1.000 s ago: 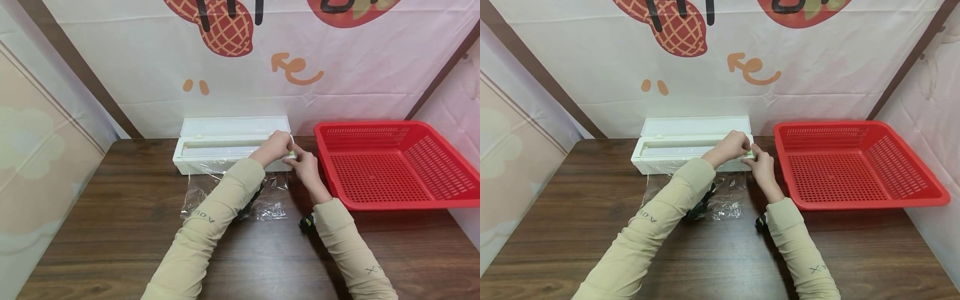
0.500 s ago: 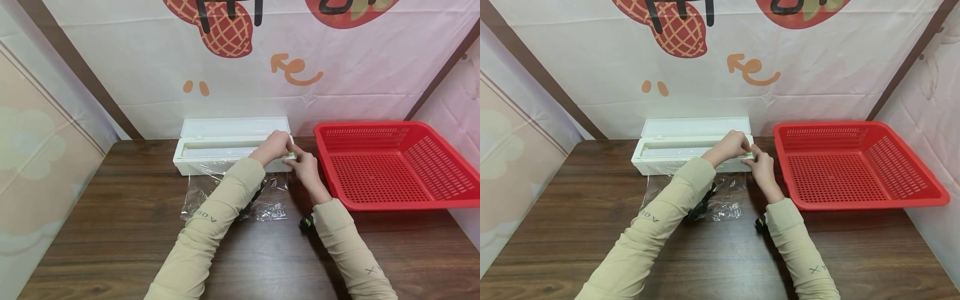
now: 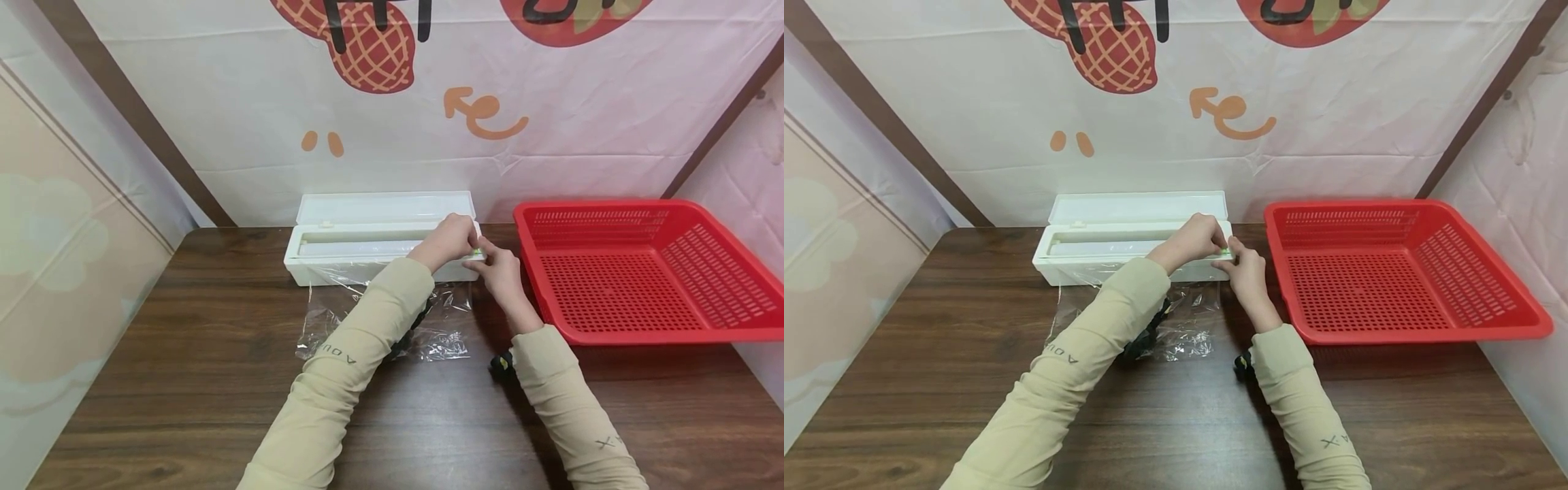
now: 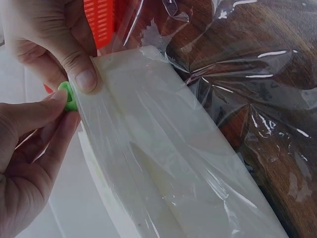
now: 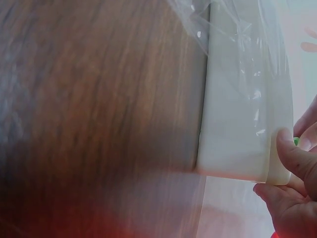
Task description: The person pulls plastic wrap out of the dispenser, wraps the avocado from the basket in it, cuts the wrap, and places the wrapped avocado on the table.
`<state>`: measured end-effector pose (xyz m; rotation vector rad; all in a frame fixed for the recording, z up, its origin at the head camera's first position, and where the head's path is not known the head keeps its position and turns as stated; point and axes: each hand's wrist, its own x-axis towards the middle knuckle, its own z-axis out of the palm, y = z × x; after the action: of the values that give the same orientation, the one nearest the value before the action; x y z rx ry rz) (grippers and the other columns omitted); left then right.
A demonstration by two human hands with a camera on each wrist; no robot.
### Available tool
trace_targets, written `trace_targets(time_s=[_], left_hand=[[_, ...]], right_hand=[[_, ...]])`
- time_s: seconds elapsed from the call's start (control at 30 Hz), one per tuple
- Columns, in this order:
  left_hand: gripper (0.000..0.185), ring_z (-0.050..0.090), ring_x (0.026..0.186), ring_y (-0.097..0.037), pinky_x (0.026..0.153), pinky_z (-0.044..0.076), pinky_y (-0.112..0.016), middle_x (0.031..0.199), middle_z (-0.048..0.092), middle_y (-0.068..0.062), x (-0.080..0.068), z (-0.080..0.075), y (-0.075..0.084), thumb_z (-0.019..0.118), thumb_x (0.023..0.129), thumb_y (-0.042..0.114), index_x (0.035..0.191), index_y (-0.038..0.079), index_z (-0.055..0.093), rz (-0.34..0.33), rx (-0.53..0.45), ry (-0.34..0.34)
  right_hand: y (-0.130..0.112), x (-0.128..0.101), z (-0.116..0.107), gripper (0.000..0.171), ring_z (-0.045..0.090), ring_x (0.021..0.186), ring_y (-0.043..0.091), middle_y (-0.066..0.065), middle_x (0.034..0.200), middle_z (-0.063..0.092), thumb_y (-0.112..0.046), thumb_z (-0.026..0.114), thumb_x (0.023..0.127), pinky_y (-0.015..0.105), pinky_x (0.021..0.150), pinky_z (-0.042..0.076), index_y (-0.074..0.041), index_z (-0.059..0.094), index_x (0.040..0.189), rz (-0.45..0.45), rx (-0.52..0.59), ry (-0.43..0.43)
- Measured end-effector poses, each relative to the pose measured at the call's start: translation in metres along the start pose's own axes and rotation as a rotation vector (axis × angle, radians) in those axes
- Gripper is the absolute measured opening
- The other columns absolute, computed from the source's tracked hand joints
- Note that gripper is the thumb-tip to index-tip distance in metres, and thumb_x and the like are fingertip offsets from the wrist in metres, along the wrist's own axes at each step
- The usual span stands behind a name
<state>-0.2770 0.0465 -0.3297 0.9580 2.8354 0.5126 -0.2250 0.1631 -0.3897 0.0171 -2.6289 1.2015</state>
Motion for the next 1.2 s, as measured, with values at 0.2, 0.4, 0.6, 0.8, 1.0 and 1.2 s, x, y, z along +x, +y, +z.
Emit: trace_targets(time_s=[0.2,0.4,0.6,0.8,1.0,1.2], left_hand=[[0.017,0.061,0.082,-0.017,0.072,0.048,-0.022,0.084,0.071,-0.002,0.0006,-0.0010,0.0002,0.062,0.076,-0.001,0.083,0.008,0.075,0.007,0.012,-0.006],[0.017,0.061,0.083,-0.017,0.073,0.048,-0.022,0.085,0.071,-0.003,-0.0001,-0.0031,0.0005,0.062,0.076,-0.001,0.083,0.007,0.074,0.001,0.000,-0.024],[0.015,0.061,0.084,-0.018,0.075,0.049,-0.023,0.086,0.071,-0.004,-0.0018,-0.0050,0.0011,0.063,0.077,0.000,0.085,0.006,0.074,0.003,0.010,-0.028],[0.016,0.062,0.085,-0.018,0.076,0.049,-0.023,0.087,0.070,-0.004,-0.0007,-0.0043,0.0004,0.062,0.077,-0.001,0.086,0.006,0.074,0.013,0.022,-0.025],[0.013,0.062,0.086,-0.018,0.078,0.049,-0.023,0.086,0.070,-0.004,-0.0017,-0.0044,-0.0014,0.065,0.076,0.001,0.085,0.006,0.074,0.017,0.023,-0.019],[0.013,0.062,0.085,-0.018,0.079,0.049,-0.024,0.086,0.071,-0.004,-0.0035,-0.0060,-0.0015,0.066,0.076,0.002,0.085,0.006,0.074,0.013,0.039,-0.021]], right_hand=[[-0.0003,-0.0005,-0.0010,0.055,0.040,0.053,0.015,0.018,0.071,0.064,-0.017,0.073,0.078,0.024,0.048,0.033,-0.003,0.051,0.126,0.004,0.018,-0.013],[-0.0004,-0.0006,-0.0014,0.056,0.041,0.054,0.017,0.021,0.086,0.066,-0.017,0.072,0.079,0.023,0.047,0.032,-0.003,0.049,0.128,0.011,0.021,-0.027],[-0.0002,-0.0007,-0.0016,0.056,0.042,0.055,0.019,0.022,0.096,0.066,-0.017,0.071,0.079,0.025,0.047,0.033,-0.003,0.049,0.128,0.010,0.023,-0.035],[0.0000,-0.0011,-0.0027,0.056,0.042,0.056,0.019,0.021,0.098,0.066,-0.018,0.072,0.078,0.023,0.047,0.032,-0.004,0.049,0.128,0.014,0.022,-0.026],[0.0005,-0.0004,-0.0012,0.056,0.050,0.067,0.024,0.020,0.111,0.060,-0.016,0.073,0.077,0.029,0.056,0.038,-0.002,0.050,0.126,0.014,0.008,-0.014],[-0.0002,-0.0001,-0.0002,0.056,0.053,0.076,0.028,0.019,0.118,0.056,-0.017,0.074,0.076,0.034,0.062,0.040,-0.002,0.051,0.126,0.011,-0.011,-0.012]])
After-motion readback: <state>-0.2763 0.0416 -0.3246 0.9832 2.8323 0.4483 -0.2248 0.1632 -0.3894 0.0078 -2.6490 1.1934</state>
